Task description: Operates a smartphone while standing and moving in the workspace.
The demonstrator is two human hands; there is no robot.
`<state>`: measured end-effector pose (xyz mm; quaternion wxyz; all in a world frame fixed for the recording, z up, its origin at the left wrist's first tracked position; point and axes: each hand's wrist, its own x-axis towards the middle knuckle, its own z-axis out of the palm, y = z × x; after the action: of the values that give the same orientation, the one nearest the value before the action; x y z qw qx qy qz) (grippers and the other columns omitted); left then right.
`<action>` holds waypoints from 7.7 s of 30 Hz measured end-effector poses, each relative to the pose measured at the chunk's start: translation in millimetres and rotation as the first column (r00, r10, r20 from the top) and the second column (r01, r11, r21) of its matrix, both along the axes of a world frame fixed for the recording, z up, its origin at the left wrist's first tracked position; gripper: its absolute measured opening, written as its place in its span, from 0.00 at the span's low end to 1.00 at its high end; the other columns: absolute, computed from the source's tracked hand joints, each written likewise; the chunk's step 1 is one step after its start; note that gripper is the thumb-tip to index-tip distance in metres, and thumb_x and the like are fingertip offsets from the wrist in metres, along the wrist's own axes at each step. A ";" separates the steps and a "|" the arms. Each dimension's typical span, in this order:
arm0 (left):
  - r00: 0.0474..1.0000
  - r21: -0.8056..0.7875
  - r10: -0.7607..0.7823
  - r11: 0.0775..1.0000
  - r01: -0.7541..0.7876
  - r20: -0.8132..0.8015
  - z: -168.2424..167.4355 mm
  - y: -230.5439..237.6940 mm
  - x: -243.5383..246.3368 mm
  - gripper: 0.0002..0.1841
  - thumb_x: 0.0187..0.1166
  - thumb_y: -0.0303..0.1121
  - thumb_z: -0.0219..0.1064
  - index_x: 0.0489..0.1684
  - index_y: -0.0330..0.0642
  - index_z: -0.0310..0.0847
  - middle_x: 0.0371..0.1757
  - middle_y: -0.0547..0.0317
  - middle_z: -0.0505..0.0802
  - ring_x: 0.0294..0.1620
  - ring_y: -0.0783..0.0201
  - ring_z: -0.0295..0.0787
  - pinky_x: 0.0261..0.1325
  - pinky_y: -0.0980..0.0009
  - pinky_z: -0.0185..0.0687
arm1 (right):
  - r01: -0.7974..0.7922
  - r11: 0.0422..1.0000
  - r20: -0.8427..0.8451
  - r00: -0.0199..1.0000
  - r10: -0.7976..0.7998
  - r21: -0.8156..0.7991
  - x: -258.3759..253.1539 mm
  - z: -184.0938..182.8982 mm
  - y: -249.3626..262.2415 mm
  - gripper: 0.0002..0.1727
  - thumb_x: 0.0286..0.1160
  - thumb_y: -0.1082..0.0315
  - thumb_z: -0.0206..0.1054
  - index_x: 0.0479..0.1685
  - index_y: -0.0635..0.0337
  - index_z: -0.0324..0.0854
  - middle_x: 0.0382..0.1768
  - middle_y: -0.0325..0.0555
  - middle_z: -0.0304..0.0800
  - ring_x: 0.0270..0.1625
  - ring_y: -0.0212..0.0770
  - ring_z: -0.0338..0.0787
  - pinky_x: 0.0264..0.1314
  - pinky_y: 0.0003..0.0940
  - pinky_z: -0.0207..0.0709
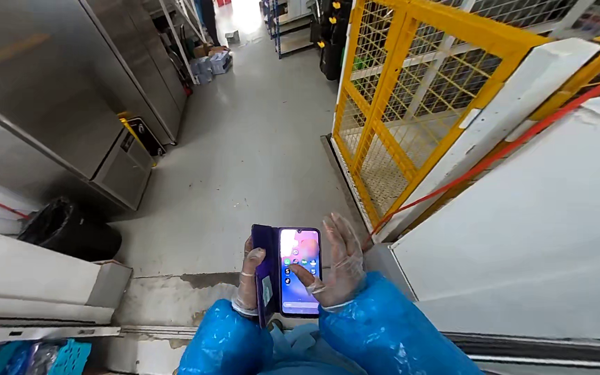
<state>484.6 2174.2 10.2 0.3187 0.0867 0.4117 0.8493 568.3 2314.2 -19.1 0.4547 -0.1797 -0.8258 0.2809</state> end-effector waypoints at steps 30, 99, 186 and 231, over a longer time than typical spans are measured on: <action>0.984 0.094 0.178 0.980 -0.175 -0.029 -18.9 -223.9 105.4 0.39 0.52 0.55 0.85 0.65 0.48 0.78 0.44 0.63 0.95 0.46 0.72 0.94 0.51 0.72 0.91 | -0.638 0.715 -0.352 0.764 0.542 -0.286 68.1 -8.1 -199.3 0.36 0.88 0.38 0.49 0.71 0.60 0.82 0.74 0.44 0.85 0.78 0.36 0.80 0.81 0.33 0.74; 0.950 0.147 0.307 0.944 -0.296 -0.056 -15.5 -312.3 96.3 0.40 0.54 0.59 0.82 0.69 0.55 0.74 0.44 0.66 0.95 0.43 0.73 0.94 0.45 0.73 0.91 | -0.389 0.921 -0.012 0.921 0.389 0.026 57.7 10.5 -271.3 0.47 0.69 0.39 0.68 0.80 0.68 0.70 0.84 0.69 0.65 0.88 0.57 0.66 0.87 0.46 0.63; 0.188 0.120 0.975 0.174 -0.977 0.114 -7.3 -400.5 244.9 0.17 0.62 0.44 0.74 0.45 0.47 0.83 0.31 0.58 0.95 0.33 0.67 0.95 0.37 0.68 0.92 | -0.697 -0.057 0.084 -0.166 0.982 -0.715 65.4 -2.6 -387.2 0.47 0.60 0.59 0.76 0.81 0.77 0.62 0.62 0.59 0.89 0.59 0.39 0.92 0.61 0.31 0.85; -0.085 0.104 0.996 -0.084 -0.991 -0.005 0.4 -1198.2 283.2 0.19 0.63 0.54 0.76 0.46 0.56 0.86 0.32 0.63 0.95 0.31 0.70 0.94 0.33 0.71 0.91 | -0.595 -0.109 0.308 -0.554 0.774 -0.797 51.9 37.8 -1243.8 0.38 0.52 0.74 0.87 0.69 0.68 0.76 0.48 0.52 0.95 0.48 0.37 0.95 0.58 0.32 0.86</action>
<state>767.8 976.0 10.6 -0.4288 -0.1996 0.3261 0.8185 620.2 1070.4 18.7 -0.4107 0.3494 -0.7077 0.4566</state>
